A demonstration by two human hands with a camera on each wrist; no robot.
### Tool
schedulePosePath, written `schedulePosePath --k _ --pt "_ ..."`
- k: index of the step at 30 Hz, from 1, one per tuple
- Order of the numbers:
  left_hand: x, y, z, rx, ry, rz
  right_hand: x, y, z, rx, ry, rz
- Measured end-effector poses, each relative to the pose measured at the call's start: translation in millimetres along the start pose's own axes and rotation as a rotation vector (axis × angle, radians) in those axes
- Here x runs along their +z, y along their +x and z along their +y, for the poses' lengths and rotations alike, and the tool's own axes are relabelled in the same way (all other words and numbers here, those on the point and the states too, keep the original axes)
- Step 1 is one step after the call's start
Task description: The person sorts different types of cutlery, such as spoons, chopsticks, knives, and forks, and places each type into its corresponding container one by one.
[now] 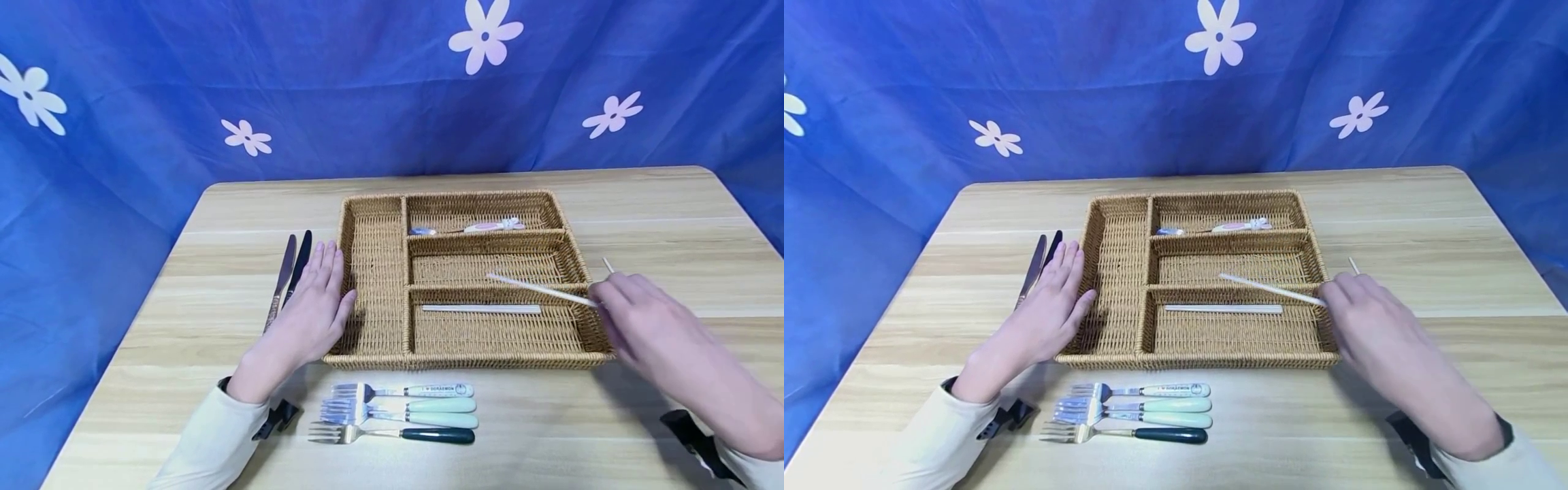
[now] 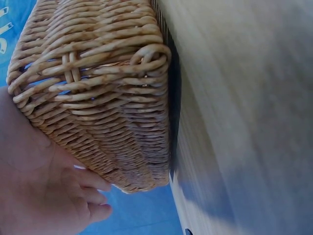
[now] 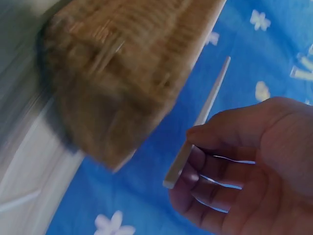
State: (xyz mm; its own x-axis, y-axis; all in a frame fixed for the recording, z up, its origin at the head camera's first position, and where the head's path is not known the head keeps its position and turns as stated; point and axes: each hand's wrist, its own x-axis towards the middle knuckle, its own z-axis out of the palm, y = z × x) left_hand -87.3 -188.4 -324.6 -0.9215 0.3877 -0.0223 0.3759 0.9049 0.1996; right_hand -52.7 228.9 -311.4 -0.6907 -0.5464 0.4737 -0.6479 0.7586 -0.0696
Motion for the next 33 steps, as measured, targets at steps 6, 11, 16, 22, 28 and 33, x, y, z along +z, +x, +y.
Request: schedulePosePath --k 6,11,16,22,28,33 --pt "0.9 -0.3 0.1 -0.006 -0.01 -0.003 11 18.8 -22 -0.062 -0.035 -0.109" --pt "0.5 -0.3 0.0 -0.005 -0.013 -0.004 23 28.7 -32 -0.086 -0.043 -0.135" --pt "0.5 -0.6 -0.3 -0.003 -0.007 0.001 32 34.1 -39 -0.073 -0.023 -0.18" --pt "0.4 -0.7 -0.1 -0.01 -0.008 -0.005 36 37.8 -43 -0.056 -0.032 -0.207" --pt "0.6 -1.3 -0.3 -0.014 -0.011 -0.003 41 40.6 -42 -0.048 -0.03 -0.224" --pt "1.2 -1.0 -0.5 -0.013 -0.017 -0.001 46 43.7 -41 -0.049 -0.021 -0.251"
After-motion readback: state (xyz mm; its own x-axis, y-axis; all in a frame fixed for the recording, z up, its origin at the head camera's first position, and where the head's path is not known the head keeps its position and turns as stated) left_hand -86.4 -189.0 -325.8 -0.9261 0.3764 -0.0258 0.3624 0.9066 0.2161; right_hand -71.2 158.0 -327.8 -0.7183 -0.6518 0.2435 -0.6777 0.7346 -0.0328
